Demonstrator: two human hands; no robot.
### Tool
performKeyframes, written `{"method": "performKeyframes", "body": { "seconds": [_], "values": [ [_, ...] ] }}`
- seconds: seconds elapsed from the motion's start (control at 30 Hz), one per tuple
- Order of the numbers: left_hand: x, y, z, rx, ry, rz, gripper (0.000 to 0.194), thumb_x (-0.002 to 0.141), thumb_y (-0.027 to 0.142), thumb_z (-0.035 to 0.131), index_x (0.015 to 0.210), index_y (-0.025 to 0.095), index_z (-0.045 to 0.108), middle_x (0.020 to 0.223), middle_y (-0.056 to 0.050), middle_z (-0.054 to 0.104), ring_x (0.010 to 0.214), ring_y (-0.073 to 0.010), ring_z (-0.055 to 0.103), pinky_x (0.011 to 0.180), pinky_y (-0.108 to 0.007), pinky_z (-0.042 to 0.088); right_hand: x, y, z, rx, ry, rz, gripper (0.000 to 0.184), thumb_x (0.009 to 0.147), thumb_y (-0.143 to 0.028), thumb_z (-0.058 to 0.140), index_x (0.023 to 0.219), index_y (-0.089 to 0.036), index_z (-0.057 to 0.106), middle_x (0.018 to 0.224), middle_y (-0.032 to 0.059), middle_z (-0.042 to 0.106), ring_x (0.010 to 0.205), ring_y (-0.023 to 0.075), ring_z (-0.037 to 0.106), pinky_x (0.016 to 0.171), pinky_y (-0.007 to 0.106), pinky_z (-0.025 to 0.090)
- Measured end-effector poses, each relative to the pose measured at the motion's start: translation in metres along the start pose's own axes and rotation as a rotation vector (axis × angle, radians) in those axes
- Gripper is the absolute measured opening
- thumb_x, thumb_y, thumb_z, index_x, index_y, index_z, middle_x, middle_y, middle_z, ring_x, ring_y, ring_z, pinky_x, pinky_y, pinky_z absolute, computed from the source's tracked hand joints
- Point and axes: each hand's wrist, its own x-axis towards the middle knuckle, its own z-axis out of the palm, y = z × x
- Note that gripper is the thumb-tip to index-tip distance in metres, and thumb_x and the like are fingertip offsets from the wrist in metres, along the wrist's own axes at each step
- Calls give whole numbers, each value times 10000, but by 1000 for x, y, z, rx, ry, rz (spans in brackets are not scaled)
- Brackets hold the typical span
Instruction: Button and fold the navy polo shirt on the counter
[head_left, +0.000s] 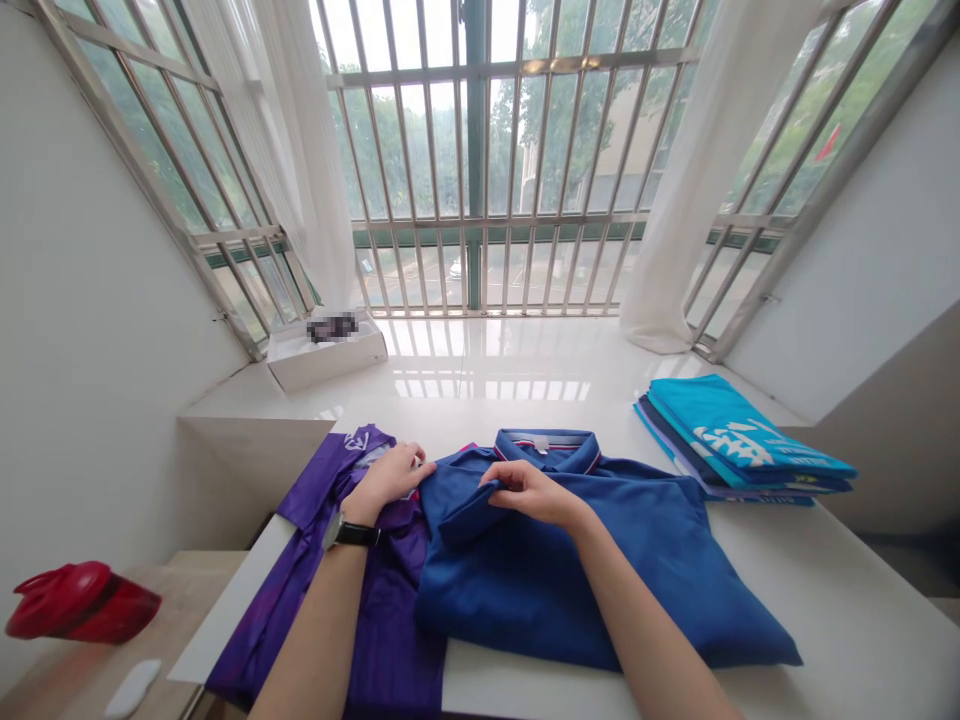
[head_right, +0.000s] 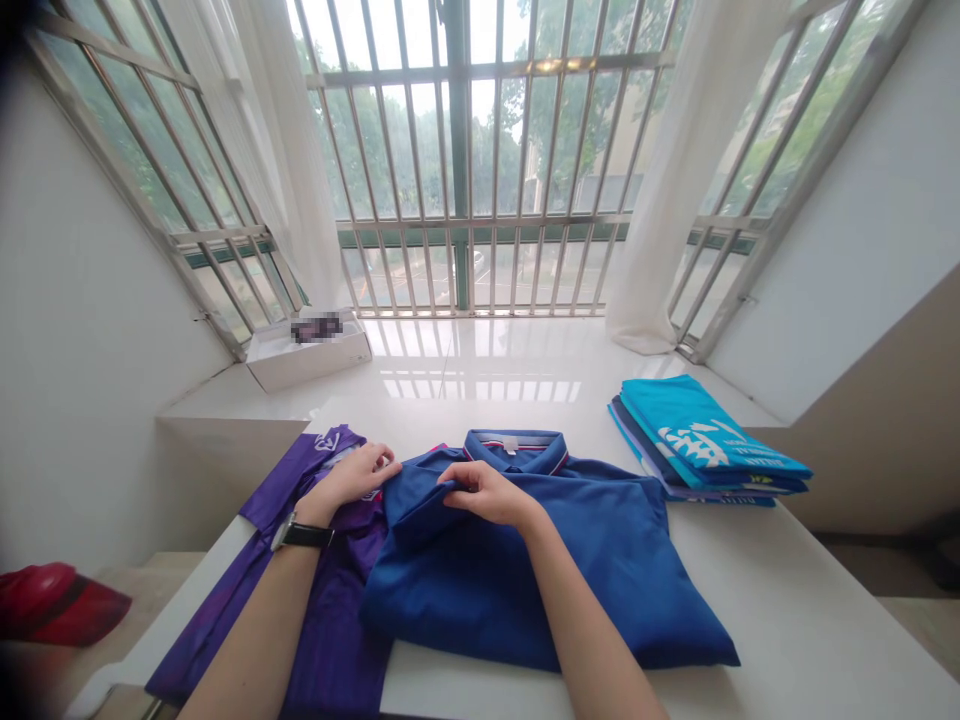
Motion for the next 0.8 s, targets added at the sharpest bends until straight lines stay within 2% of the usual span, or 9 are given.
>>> {"method": "performKeyframes", "body": {
  "seconds": [0.23, 0.37, 0.5, 0.67, 0.8],
  "values": [
    [-5, 7, 5, 78, 27, 2, 305, 852, 486, 590, 875, 183, 615, 896, -94, 653, 857, -242, 613, 720, -285, 394, -5, -7, -6, 59, -57, 53, 372, 743, -481, 777, 917, -168, 676, 830, 4, 661, 778, 134, 607, 784, 296, 501],
    [-6, 14, 4, 28, 37, 3, 222, 857, 418, 589, 832, 201, 552, 802, -45, 637, 767, -208, 594, 649, -273, 354, -3, -5, -3, 68, -42, 47, 373, 745, -478, 777, 922, -166, 673, 832, 3, 661, 782, 133, 604, 788, 297, 494],
    [-5, 19, 4, 0, 39, -32, 159, 870, 375, 570, 870, 222, 526, 745, -9, 627, 724, -197, 604, 617, -264, 338, -2, -3, -2, 27, -8, 21, 370, 757, -489, 763, 928, -173, 677, 832, 3, 658, 786, 142, 602, 773, 298, 492],
    [-2, 25, 6, 9, 131, -38, 144, 874, 344, 551, 933, 214, 535, 766, -31, 644, 746, -214, 630, 640, -272, 365, -3, -7, -2, -38, 35, -13, 344, 775, -481, 741, 931, -181, 682, 845, 6, 643, 800, 152, 594, 759, 296, 485],
    [-3, 34, 7, -148, 206, 3, 176, 845, 302, 564, 992, 207, 548, 694, 5, 616, 659, -183, 610, 628, -265, 396, -3, -12, 0, -77, 73, -36, 297, 789, -448, 725, 923, -186, 686, 855, 10, 647, 825, 164, 592, 784, 306, 482]
  ]
}}
